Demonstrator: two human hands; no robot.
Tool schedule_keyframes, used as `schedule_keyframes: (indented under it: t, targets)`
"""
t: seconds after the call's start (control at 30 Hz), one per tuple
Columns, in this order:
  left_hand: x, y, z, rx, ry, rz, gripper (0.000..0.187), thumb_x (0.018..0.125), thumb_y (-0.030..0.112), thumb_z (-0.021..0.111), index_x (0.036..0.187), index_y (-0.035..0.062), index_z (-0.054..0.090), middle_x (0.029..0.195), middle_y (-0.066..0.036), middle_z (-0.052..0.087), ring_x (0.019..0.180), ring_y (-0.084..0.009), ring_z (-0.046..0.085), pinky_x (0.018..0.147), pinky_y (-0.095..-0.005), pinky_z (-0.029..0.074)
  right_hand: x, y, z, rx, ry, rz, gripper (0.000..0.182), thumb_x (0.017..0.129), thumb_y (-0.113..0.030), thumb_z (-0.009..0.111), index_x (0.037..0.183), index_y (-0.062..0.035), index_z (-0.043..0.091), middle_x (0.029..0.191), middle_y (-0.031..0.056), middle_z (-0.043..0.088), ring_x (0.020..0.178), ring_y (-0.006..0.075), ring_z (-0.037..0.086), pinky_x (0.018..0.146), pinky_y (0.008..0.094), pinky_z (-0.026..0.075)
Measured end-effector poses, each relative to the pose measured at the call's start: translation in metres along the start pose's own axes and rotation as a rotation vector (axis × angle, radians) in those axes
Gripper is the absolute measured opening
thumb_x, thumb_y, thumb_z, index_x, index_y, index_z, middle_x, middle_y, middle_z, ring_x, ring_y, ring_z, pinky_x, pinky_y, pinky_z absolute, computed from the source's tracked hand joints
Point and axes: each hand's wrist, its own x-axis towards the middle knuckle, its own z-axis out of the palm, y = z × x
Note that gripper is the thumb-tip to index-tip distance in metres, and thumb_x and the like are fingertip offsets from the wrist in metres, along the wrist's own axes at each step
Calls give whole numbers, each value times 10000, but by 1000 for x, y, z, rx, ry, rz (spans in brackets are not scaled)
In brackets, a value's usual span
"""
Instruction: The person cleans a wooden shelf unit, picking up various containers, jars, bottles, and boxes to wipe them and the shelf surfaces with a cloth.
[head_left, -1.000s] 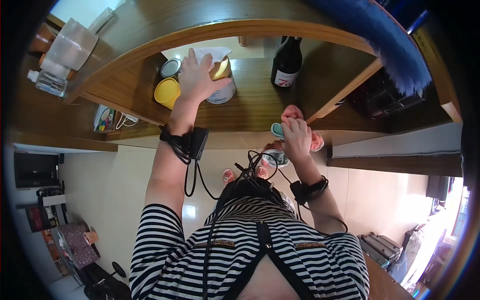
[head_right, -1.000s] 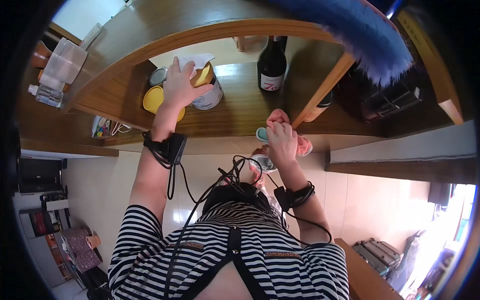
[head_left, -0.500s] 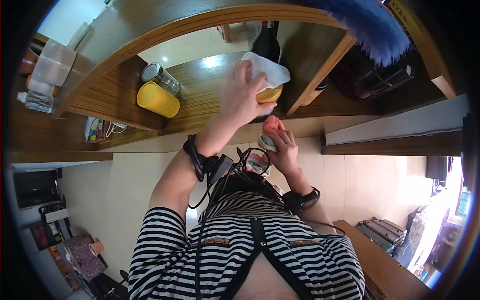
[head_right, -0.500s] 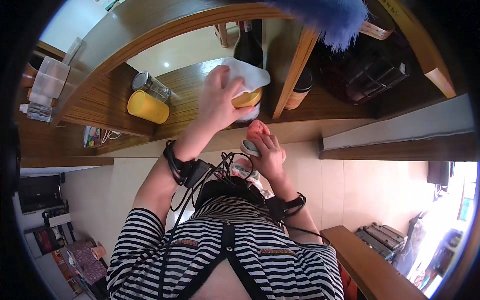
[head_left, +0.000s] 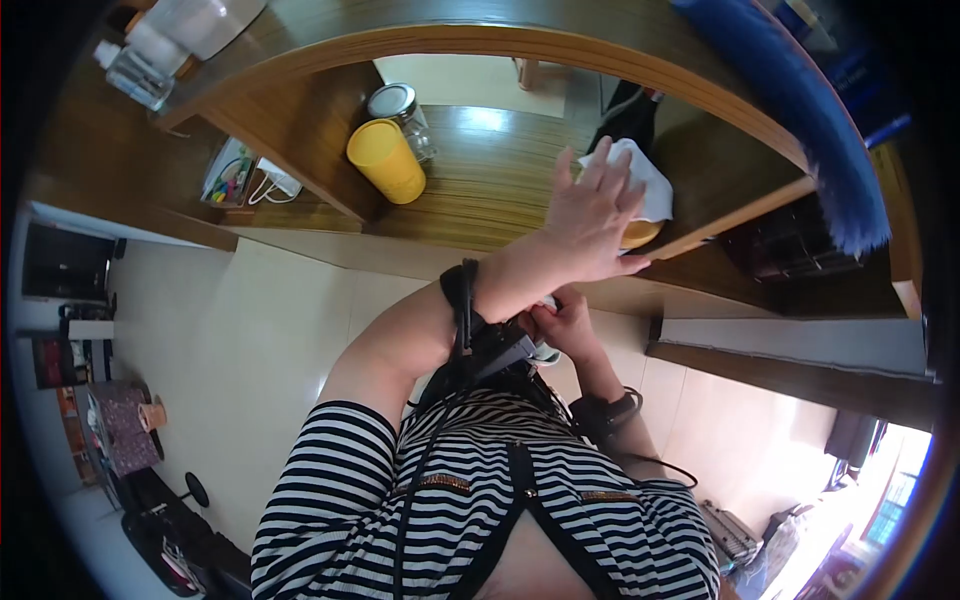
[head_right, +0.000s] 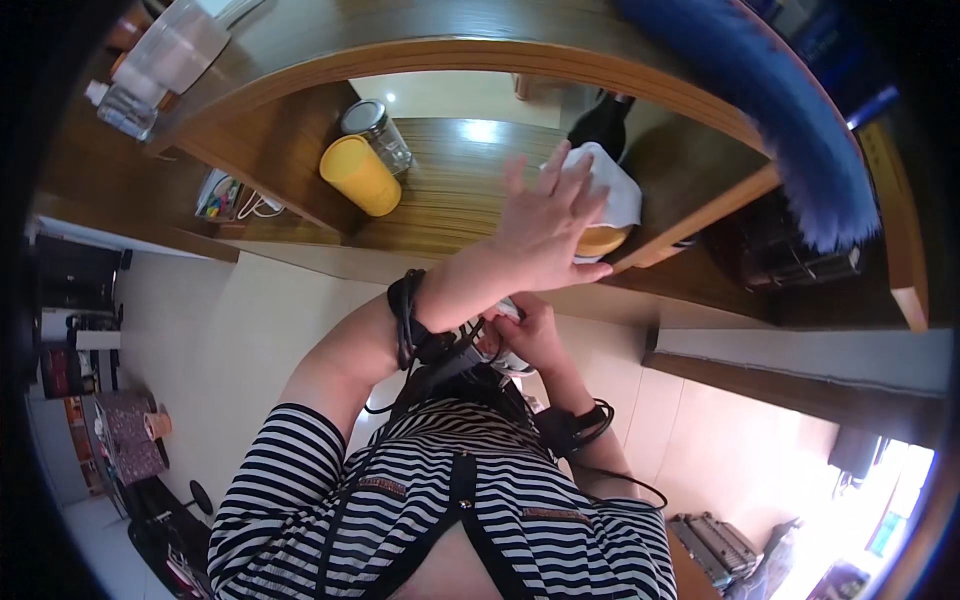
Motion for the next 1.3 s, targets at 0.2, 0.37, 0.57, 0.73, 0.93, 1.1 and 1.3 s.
schedule_keyframes:
  t: [0.2, 0.37, 0.57, 0.73, 0.93, 1.1, 1.3]
  targets:
    - [-53, -16, -47, -431, 163, 108, 675, 790, 441, 762, 1316, 73, 553, 1446, -144, 455, 1389, -335, 390, 1054, -558, 304, 114, 24, 37, 51, 83, -393, 458, 912, -169, 632, 1339, -36, 537, 1399, 106, 511, 1277, 205, 472, 1001, 362, 411]
    - [-154, -87, -75, -634, 77, -53, 381, 827, 162, 766, 1177, 53, 659, 1186, -87, 663, 1154, -264, 610, 950, -359, 426, 160, 27, 55, -835, 477, -356, 512, 838, -326, 659, 1298, -113, 591, 1465, 154, 458, 1388, 407, 358, 1081, 567, 350]
    - [-262, -151, -82, -905, -36, -671, 211, 951, 99, 647, 1136, -1, 662, 1082, -92, 697, 1006, -167, 654, 890, -311, 500, 286, -12, 26, -1377, 698, -218, 485, 793, -250, 636, 1257, -108, 624, 1465, 135, 480, 1375, 388, 380, 1089, 559, 346]
    - [-324, -181, -58, -1209, 19, -945, 198, 997, 104, 594, 1140, -21, 648, 1067, -75, 690, 1006, -131, 642, 912, -297, 502, 309, -46, 27, -1432, 576, 31, 466, 785, -286, 613, 1243, -218, 661, 1404, 103, 533, 1346, 358, 410, 1062, 566, 365]
    - [-338, -216, -37, -1298, 30, -950, 226, 1009, 144, 583, 1146, -26, 643, 1041, -68, 684, 987, -133, 644, 925, -294, 499, 209, 4, 56, -1601, 544, -365, 434, 761, -255, 666, 1195, -232, 678, 1420, 97, 507, 1288, 382, 462, 946, 587, 463]
    - [-326, -229, -38, -1377, 166, -1063, 222, 1004, 209, 584, 1059, 2, 641, 933, -13, 648, 892, -87, 591, 812, -255, 474, 186, 6, 73, -1599, 569, -193, 445, 789, -242, 662, 1231, -191, 646, 1424, 91, 502, 1277, 409, 461, 937, 590, 471]
    - [-338, -240, -55, -1339, 18, -1221, 348, 1013, 350, 556, 1190, 57, 620, 1128, -54, 638, 1027, -134, 606, 853, -310, 461, 304, -29, 14, -1685, 687, -38, 390, 853, -327, 589, 1217, -199, 648, 1270, 120, 607, 1134, 392, 562, 877, 583, 497]
